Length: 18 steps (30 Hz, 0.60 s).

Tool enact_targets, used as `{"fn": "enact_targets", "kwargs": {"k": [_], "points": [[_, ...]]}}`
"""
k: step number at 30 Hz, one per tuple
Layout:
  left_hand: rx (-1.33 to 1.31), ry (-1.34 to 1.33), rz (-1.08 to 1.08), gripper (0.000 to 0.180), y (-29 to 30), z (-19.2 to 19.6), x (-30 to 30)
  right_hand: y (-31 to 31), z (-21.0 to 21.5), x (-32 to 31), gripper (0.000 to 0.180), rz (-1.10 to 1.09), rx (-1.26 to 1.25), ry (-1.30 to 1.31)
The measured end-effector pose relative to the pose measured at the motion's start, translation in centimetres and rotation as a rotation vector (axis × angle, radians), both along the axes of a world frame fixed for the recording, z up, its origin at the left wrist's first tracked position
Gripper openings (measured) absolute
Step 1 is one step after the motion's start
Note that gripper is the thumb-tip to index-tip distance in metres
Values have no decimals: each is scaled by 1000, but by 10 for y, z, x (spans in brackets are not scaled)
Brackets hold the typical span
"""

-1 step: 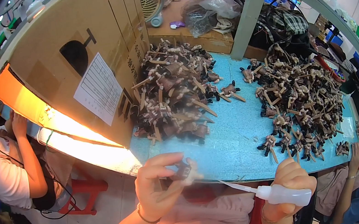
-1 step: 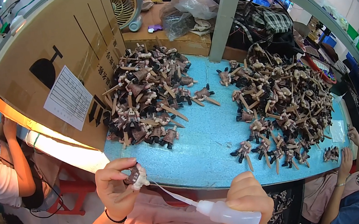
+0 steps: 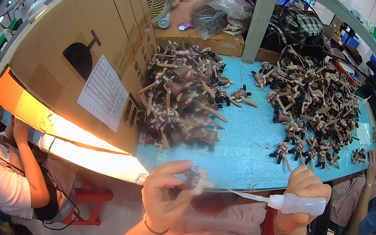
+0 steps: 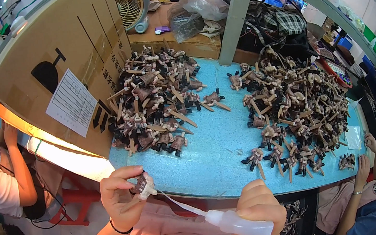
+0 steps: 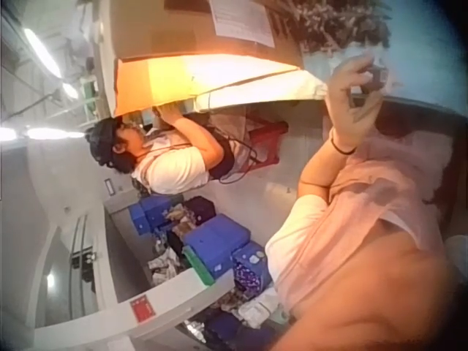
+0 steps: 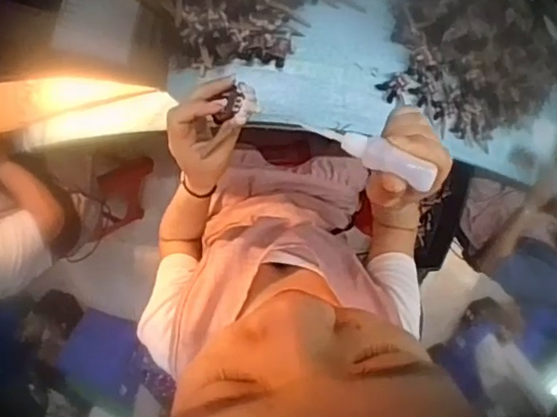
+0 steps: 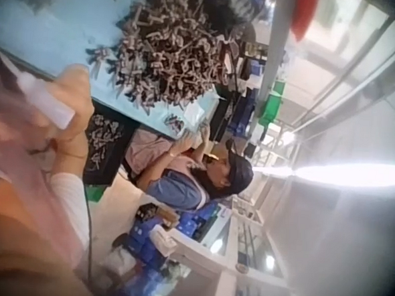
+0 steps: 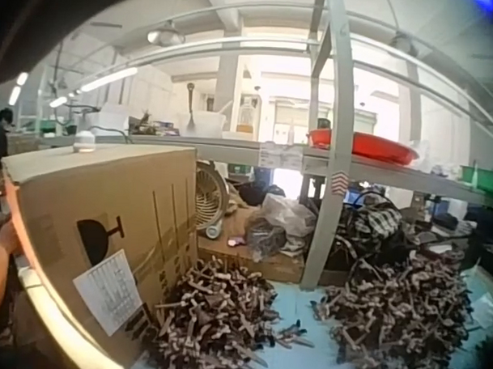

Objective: The person assembles small action figurines by gluing plastic parts together with a glue bottle.

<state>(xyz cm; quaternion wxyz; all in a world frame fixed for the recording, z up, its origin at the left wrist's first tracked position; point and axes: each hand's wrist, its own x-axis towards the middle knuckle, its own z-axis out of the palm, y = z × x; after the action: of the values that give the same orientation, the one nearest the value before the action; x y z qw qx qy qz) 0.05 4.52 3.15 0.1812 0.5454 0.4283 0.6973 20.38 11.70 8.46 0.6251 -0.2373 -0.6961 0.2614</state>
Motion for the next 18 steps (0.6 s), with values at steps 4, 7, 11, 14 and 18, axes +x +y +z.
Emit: {"fn": "enact_targets", "kwargs": {"k": [4,7,11,14,18], "points": [[8,44,14,38,0,-4,-2,1,4,-1,54,104,-38,-1],[-5,2,-17,38,-1,-6,-2,2,3,-1,54,118,-28,-5],[21,39,6,38,0,-4,-2,0,3,0,54,96,-41,-35],[22,49,16,37,-1,-6,-3,2,0,2,54,109,-28,23],[0,43,-11,35,-3,-5,-3,2,2,-1,54,82,-38,20]]}}
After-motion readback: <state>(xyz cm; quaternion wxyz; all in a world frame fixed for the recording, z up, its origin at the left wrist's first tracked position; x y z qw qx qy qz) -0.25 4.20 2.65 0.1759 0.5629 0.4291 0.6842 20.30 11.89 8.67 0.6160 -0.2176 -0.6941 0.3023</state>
